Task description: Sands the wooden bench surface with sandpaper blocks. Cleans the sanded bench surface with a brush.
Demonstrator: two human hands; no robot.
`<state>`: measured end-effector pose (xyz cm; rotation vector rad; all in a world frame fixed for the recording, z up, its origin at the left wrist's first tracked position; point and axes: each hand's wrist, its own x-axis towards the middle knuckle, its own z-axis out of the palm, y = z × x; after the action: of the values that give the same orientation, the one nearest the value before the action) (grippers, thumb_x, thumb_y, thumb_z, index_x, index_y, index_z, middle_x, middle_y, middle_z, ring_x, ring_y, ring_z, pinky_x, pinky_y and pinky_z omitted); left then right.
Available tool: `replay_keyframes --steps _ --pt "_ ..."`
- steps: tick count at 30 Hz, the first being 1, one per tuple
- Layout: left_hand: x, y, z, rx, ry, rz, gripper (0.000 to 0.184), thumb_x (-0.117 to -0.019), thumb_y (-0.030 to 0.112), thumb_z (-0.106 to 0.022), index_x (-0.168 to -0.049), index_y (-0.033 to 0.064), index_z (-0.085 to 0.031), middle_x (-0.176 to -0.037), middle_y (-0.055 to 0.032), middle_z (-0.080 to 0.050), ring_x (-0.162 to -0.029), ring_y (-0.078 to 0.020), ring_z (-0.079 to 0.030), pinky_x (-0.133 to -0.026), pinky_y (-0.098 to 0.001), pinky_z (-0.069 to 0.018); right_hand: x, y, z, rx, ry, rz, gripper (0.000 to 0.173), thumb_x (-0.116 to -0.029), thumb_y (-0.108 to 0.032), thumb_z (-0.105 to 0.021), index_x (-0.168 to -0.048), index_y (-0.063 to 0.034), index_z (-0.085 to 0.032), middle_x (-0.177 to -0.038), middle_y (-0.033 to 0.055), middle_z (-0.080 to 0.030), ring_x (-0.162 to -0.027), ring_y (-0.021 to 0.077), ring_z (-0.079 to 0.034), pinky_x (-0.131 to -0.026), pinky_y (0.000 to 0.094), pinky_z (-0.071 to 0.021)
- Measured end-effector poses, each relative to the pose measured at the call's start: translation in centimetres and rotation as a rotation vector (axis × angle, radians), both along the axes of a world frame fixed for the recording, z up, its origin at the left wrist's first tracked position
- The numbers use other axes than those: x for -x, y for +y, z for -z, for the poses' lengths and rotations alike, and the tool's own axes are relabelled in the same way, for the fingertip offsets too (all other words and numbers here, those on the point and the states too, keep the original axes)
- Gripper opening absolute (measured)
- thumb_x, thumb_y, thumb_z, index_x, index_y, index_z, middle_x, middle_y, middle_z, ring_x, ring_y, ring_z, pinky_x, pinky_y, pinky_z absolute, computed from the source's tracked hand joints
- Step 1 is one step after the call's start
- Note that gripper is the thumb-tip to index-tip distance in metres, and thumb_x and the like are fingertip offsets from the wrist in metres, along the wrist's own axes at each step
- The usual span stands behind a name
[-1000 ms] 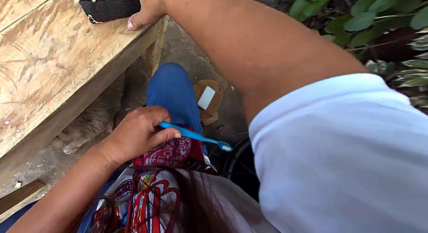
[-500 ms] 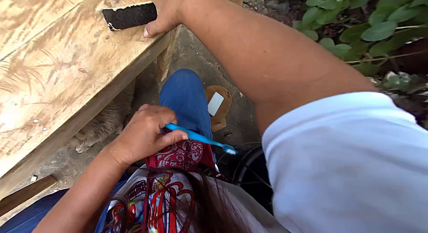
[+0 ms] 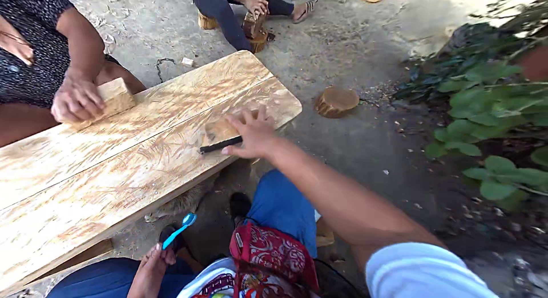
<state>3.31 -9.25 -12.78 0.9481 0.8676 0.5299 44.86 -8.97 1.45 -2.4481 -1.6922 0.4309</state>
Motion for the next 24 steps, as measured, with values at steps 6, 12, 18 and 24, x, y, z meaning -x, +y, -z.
replay_keyframes --steps 6,12,18,24 --pt "-1.6 -0.1 -0.4 -0.023 0.225 -0.128 0.047 -0.1073 0.018 -0.03 -0.071 0.0187 -0.058 -0.06 0.0079 -0.062 -0.057 -0.0047 -0.061 -0.064 -0.0227 -0.0559 8.7 1.8 0.6 -0.066 -0.03 -0.235 0.08 -0.0883 -0.069 -0.065 -0.157 -0.0368 -0.041 -0.153 0.0259 -0.044 -0.138 0.0581 -0.035 -0.092 0.0712 -0.042" --pt "-0.5 0.6 1.3 0.126 0.512 -0.224 0.039 -0.1117 0.021 -0.041 -0.076 0.0097 -0.053 -0.054 0.0024 -0.055 -0.048 -0.0094 -0.057 -0.055 -0.0261 -0.0546 0.9 0.7 -0.1 -0.059 -0.03 -0.05 0.075 -0.0901 -0.057 -0.071 -0.157 -0.0345 -0.044 -0.155 0.0241 -0.045 -0.142 0.0572 -0.033 -0.101 0.0749 -0.0349" --pt "0.5 0.8 1.9 0.165 0.545 -0.248 0.038 -0.1111 0.022 -0.045 -0.077 0.0074 -0.053 -0.055 0.0008 -0.053 -0.047 -0.0102 -0.054 -0.052 -0.0261 -0.0531 -8.7 -1.4 0.3 -0.073 -0.05 0.242 0.08 -0.0883 -0.055 -0.076 -0.157 -0.0277 -0.045 -0.155 0.0285 -0.043 -0.14 0.0618 -0.033 -0.102 0.0827 -0.0274" --pt "-1.0 1.6 1.1 0.204 0.574 -0.234 0.038 -0.1113 0.027 -0.045 -0.081 0.0057 -0.054 -0.057 0.0003 -0.052 -0.049 -0.0099 -0.054 -0.054 -0.0252 -0.0523 3.2 1.2 0.3 -0.073 -0.065 -0.024 0.083 -0.084 -0.062 -0.075 -0.155 -0.0317 -0.047 -0.148 0.0298 -0.048 -0.135 0.0623 -0.036 -0.098 0.0796 -0.0339"
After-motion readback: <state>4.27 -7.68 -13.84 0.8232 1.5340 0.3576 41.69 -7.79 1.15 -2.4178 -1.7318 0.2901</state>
